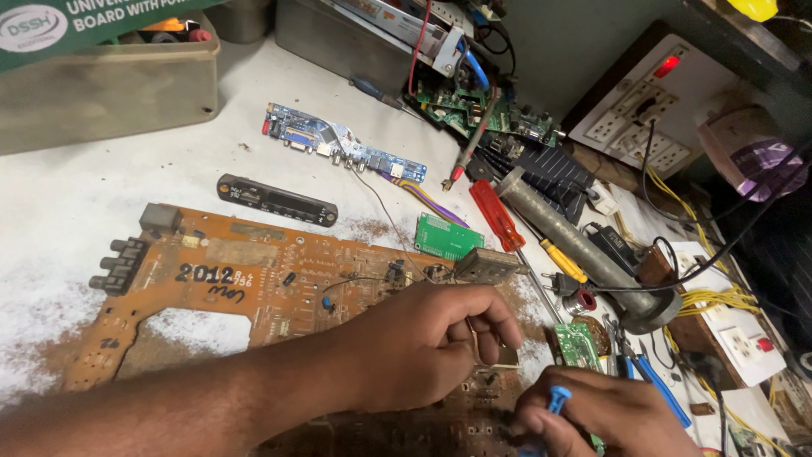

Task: The person manipulates components on a circuit board by hand and using a tool.

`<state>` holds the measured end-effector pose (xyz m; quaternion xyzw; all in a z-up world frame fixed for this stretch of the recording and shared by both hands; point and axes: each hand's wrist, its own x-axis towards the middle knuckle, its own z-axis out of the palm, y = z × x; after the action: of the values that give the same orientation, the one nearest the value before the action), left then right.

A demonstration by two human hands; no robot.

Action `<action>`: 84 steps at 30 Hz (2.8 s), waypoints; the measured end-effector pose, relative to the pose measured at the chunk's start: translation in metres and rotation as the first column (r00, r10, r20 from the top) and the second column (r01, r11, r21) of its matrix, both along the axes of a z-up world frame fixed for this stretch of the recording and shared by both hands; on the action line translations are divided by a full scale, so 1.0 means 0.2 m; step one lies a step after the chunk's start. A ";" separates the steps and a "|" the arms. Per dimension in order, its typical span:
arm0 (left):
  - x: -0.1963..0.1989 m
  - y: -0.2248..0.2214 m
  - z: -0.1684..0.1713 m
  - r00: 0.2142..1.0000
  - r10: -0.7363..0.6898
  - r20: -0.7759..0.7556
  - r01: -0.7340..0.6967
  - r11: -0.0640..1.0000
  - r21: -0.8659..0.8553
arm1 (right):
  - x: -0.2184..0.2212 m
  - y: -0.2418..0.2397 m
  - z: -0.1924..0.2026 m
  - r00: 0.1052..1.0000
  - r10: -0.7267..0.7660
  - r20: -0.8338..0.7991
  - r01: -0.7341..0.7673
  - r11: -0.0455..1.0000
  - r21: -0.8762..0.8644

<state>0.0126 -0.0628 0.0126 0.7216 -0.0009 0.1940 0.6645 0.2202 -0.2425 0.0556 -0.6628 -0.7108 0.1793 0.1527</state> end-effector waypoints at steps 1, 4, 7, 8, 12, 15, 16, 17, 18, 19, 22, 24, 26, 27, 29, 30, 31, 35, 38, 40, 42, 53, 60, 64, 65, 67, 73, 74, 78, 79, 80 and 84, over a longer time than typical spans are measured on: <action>0.00 0.00 0.00 1.000 0.002 0.000 -0.002 1.000 0.003 | -0.01 0.01 0.00 0.998 -0.053 0.024 0.054 0.997 -0.061; 0.01 0.00 0.00 0.999 -0.010 -0.030 0.010 1.000 -0.007 | -0.04 0.04 0.02 0.989 0.139 -0.048 -0.130 0.981 0.143; 0.01 0.00 0.00 1.000 -0.009 0.009 0.009 1.000 -0.009 | -0.04 0.04 0.03 0.979 0.114 -0.169 -0.093 0.988 0.125; 0.00 0.00 0.01 1.000 -0.013 -0.007 0.013 1.000 -0.006 | -0.02 0.03 0.03 0.972 0.078 -0.222 -0.051 0.991 0.123; -0.01 0.00 0.02 0.998 -0.017 -0.063 0.017 1.000 -0.002 | 0.11 0.03 0.02 0.906 -0.303 -0.295 0.255 0.948 -0.190; -0.01 0.00 0.03 0.997 -0.026 -0.078 0.026 1.000 -0.007 | 0.19 0.05 0.02 0.947 -0.315 -0.069 0.298 0.936 -0.189; -0.02 0.00 0.03 0.997 -0.026 -0.076 0.025 1.000 -0.007 | 0.21 0.05 0.02 0.947 -0.314 -0.068 0.297 0.936 -0.189; -0.02 0.01 0.03 0.997 -0.024 -0.070 0.024 1.000 0.007 | 0.21 0.05 0.03 0.943 -0.298 -0.148 0.278 0.950 -0.139; -0.02 0.01 0.03 0.998 -0.024 -0.064 0.025 0.999 0.023 | 0.22 0.04 0.03 0.934 -0.277 -0.226 0.264 0.961 -0.085; -0.01 0.01 0.03 0.998 -0.025 -0.062 0.027 0.999 0.025 | 0.21 0.03 0.02 0.934 -0.278 -0.224 0.266 0.960 -0.083; -0.01 0.00 0.02 0.999 -0.032 -0.040 0.032 0.999 0.002 | 0.18 0.02 -0.04 0.860 -0.018 -0.511 0.052 0.997 0.051; -0.01 0.01 0.02 0.999 -0.022 -0.050 0.023 0.999 0.032 | 0.20 0.04 -0.05 0.862 -0.336 -0.380 0.250 0.933 -0.259; 0.00 0.00 0.01 0.999 -0.025 -0.039 0.026 0.999 0.021 | 0.23 0.02 -0.01 0.888 -0.328 -0.321 0.264 0.938 -0.227; 0.00 0.00 0.01 0.999 -0.025 -0.026 0.026 1.000 0.015 | 0.24 0.01 0.02 0.912 -0.316 -0.262 0.273 0.943 -0.190; 0.00 0.00 0.01 0.998 -0.033 -0.060 0.033 0.999 0.002 | 0.22 -0.03 0.03 0.890 -0.307 -0.336 0.271 0.951 -0.152; 0.00 0.01 0.01 0.995 -0.041 -0.094 0.040 0.999 -0.006 | 0.21 -0.04 0.03 0.865 -0.292 -0.409 0.271 0.956 -0.109; 0.00 0.01 0.01 0.995 -0.041 -0.095 0.041 0.999 -0.006 | 0.21 -0.03 0.02 0.864 -0.292 -0.411 0.271 0.956 -0.109; 0.00 0.00 0.01 0.998 -0.040 -0.045 0.040 0.999 0.001 | 0.24 0.01 0.08 0.867 -0.434 -0.244 0.333 0.871 -0.362; 0.00 0.01 0.01 0.997 -0.040 -0.069 0.041 0.999 0.006 | 0.23 0.00 0.07 0.876 -0.432 -0.214 0.335 0.865 -0.375; 0.00 0.00 0.01 0.997 -0.037 -0.063 0.039 0.999 0.030 | 0.23 -0.03 0.08 0.862 -0.347 -0.369 0.250 0.925 -0.284; 0.00 0.00 0.01 0.999 -0.020 -0.045 0.022 0.999 0.034 | 0.25 -0.06 0.12 0.891 -0.344 -0.297 0.199 0.882 -0.427; 0.00 0.00 -0.01 1.000 -0.016 -0.008 0.016 0.999 0.047 | 0.16 -0.03 0.21 0.954 -0.299 0.033 0.231 0.659 -0.715; 0.00 0.01 -0.01 1.000 -0.027 0.010 0.027 0.997 0.076 | 0.18 -0.03 0.20 0.967 -0.240 -0.084 0.115 0.706 -0.699; 0.01 0.00 -0.01 1.000 -0.018 -0.013 0.018 0.998 0.063 | 0.16 -0.04 0.16 0.948 0.033 -0.315 -0.138 0.938 -0.318; 0.01 0.00 -0.02 1.000 -0.014 -0.005 0.014 0.998 0.063 | 0.17 -0.02 0.16 0.978 -0.043 -0.206 -0.041 0.921 -0.387; 0.01 0.00 -0.02 1.000 -0.017 0.007 0.016 0.998 0.063 | 0.18 -0.03 0.17 0.989 -0.120 -0.086 0.070 0.894 -0.443; 0.01 0.01 -0.02 0.998 -0.063 -0.019 0.064 0.997 0.049 | 0.27 -0.10 0.18 0.755 -0.616 0.226 0.640 0.616 -0.459; 0.01 0.01 -0.02 0.999 -0.050 0.005 0.050 0.997 0.058 | 0.27 -0.12 0.18 0.857 -0.515 0.025 0.484 0.787 -0.382; 0.01 0.00 -0.01 0.999 -0.029 -0.018 0.030 0.998 0.046 | 0.19 -0.07 0.17 0.986 -0.150 -0.076 0.116 0.936 -0.334; 0.01 0.00 0.00 0.999 -0.031 -0.019 0.032 0.998 0.048 | 0.16 -0.04 0.17 0.996 -0.072 -0.055 0.048 0.931 -0.362; 0.00 0.00 0.00 0.999 -0.030 -0.041 0.032 0.998 0.056 | 0.15 -0.02 0.18 0.921 -0.320 0.223 0.386 0.834 -0.395; 0.01 0.00 0.00 0.998 -0.024 0.063 0.019 0.997 0.076 | 0.18 -0.04 0.20 0.873 -0.465 0.145 0.484 0.862 -0.149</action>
<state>0.0148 -0.0627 0.0117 0.7395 -0.0372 0.2094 0.6387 0.2568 -0.2503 0.0955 -0.8370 -0.5131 0.1652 0.0940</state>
